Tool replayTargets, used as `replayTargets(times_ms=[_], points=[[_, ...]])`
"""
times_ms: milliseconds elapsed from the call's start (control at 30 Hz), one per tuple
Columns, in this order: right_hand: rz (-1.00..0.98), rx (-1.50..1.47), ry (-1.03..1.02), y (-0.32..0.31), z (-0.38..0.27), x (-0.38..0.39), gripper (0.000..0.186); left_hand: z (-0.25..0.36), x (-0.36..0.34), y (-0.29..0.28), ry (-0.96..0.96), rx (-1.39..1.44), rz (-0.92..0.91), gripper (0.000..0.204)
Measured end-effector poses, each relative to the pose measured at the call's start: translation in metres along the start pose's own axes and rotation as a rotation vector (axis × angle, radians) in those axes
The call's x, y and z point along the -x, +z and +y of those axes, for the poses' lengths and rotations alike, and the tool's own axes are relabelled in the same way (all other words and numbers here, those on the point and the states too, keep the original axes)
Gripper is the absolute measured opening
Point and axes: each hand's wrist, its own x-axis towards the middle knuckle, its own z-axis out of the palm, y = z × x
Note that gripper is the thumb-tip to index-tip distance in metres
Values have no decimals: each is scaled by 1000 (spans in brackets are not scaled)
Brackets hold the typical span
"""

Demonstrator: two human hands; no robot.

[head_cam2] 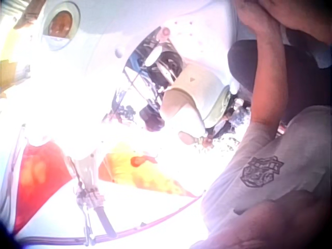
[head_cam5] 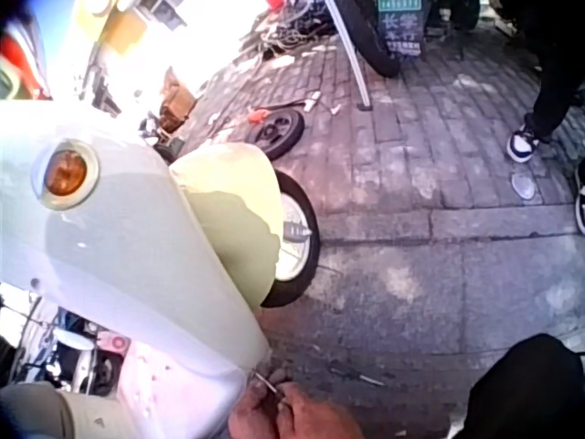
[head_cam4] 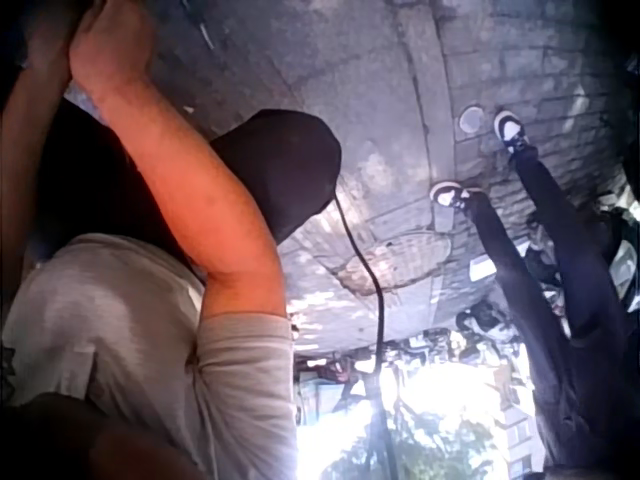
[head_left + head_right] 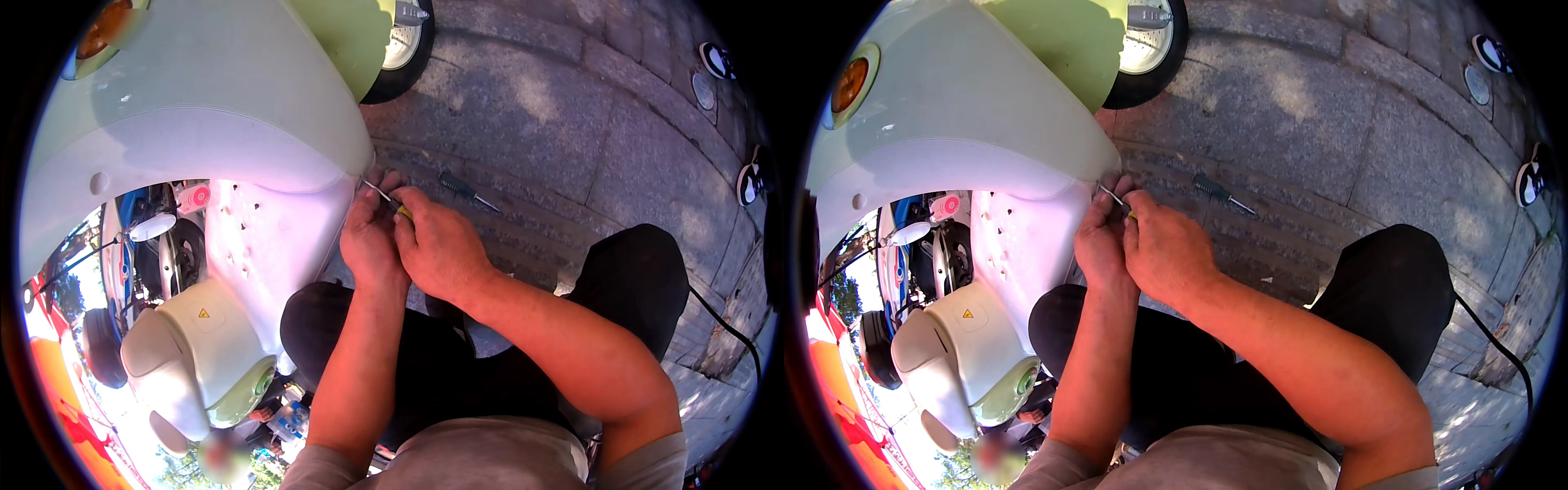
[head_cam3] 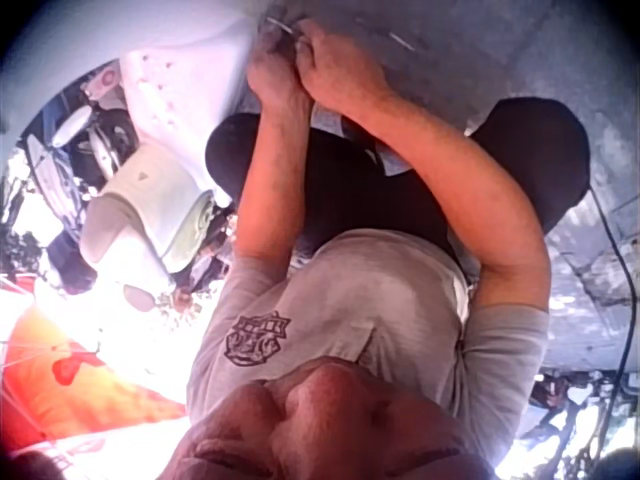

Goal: The person unscrews the front panel of a scooter using a screwdriver, goes to a tool cabinet to select parts, and manipulates wires and screws inside the dashboard area. They also handle a plastic sheet while working on the components.

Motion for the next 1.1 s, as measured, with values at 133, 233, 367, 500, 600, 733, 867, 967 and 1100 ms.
replayTargets(times_ms=[133, 233, 367, 500, 600, 733, 867, 967, 1100], points=[[14, -3, -25, -1, 5, -4, 31, 4, 2, 8, -24, 10, 46, 36], [-2, -95, -12, -4, 8, -10, 32, 6, 2, 11, -33, -16, 101, 35], [-14, 34, 14, 1, -1, -7, 33, 6, -2, -1, -27, 11, 37, 36], [-37, -196, 142, 4, -8, -6, 32, 11, 4, 11, -34, -149, 155, 40], [29, -359, 87, 25, 13, -10, 31, 6, -2, 3, -3, -225, 135, 40], [33, -362, 43, 30, 19, -11, 31, 6, -1, 4, 10, -265, 141, 40], [98, -70, -58, 25, 15, -6, 32, 6, -2, 4, 16, -295, 106, 41], [136, -14, -82, 23, 13, -5, 31, 5, -7, -2, 15, -251, 105, 36], [130, 106, -111, 24, 12, -5, 28, 6, -4, 3, 3, -142, 81, 38]])
